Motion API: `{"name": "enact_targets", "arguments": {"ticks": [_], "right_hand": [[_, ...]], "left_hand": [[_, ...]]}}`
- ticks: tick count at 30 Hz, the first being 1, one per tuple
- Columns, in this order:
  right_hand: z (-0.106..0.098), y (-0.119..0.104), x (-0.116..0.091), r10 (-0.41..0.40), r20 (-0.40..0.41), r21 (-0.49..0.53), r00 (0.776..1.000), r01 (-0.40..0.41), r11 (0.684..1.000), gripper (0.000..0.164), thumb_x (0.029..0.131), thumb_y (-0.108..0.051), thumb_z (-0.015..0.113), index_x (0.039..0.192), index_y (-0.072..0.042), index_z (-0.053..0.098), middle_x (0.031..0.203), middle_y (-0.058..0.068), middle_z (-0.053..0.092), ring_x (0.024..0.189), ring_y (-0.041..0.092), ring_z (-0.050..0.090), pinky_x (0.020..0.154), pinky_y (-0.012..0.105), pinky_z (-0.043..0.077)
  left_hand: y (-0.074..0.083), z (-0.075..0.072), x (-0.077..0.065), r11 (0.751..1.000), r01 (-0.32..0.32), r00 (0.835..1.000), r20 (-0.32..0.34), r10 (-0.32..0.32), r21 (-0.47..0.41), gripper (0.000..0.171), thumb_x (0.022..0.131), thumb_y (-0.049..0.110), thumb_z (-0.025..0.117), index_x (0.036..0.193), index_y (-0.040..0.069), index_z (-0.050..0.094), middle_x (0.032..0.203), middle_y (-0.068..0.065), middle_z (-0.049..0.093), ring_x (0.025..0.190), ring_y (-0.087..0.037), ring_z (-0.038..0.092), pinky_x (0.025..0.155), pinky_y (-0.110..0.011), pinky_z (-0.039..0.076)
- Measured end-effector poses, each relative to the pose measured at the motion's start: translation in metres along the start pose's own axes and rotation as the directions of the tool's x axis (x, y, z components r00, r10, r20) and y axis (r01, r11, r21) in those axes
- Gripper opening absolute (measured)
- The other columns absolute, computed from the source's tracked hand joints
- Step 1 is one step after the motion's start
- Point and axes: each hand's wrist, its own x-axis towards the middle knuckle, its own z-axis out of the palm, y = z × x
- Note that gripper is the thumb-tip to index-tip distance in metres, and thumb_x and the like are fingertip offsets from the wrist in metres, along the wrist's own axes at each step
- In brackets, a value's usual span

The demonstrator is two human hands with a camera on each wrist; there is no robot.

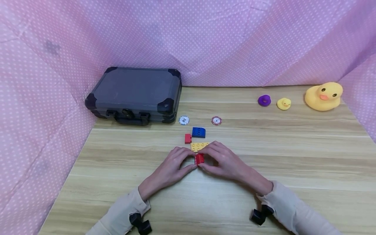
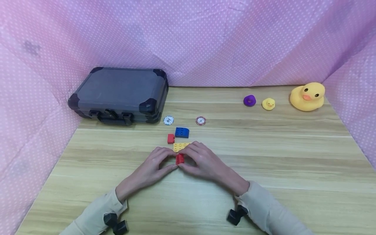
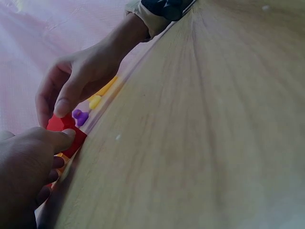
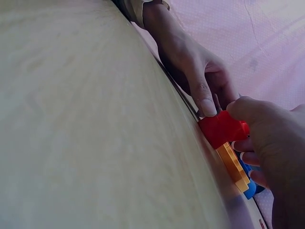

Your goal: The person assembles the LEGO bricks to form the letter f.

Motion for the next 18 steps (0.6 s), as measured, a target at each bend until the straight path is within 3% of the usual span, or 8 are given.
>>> {"name": "enact_targets", "arguments": {"ticks": [18], "right_hand": [[0.0026,-0.0014,0.0029,-0.021,-0.015,-0.004,1.000,0.021,1.000,0.039,0.089,-0.028,0.083,0.123,-0.012,0.072,0.119,-0.003,0.069,0.110,0.014,0.058,0.092,0.035,0.053]], "left_hand": [[-0.0005,-0.0003,0.0000,1.000,0.001,1.000,0.006,-0.001,-0.004,0.039,0.096,0.029,0.077,0.132,0.017,0.065,0.130,0.005,0.065,0.121,-0.014,0.051,0.104,-0.041,0.045]]}}
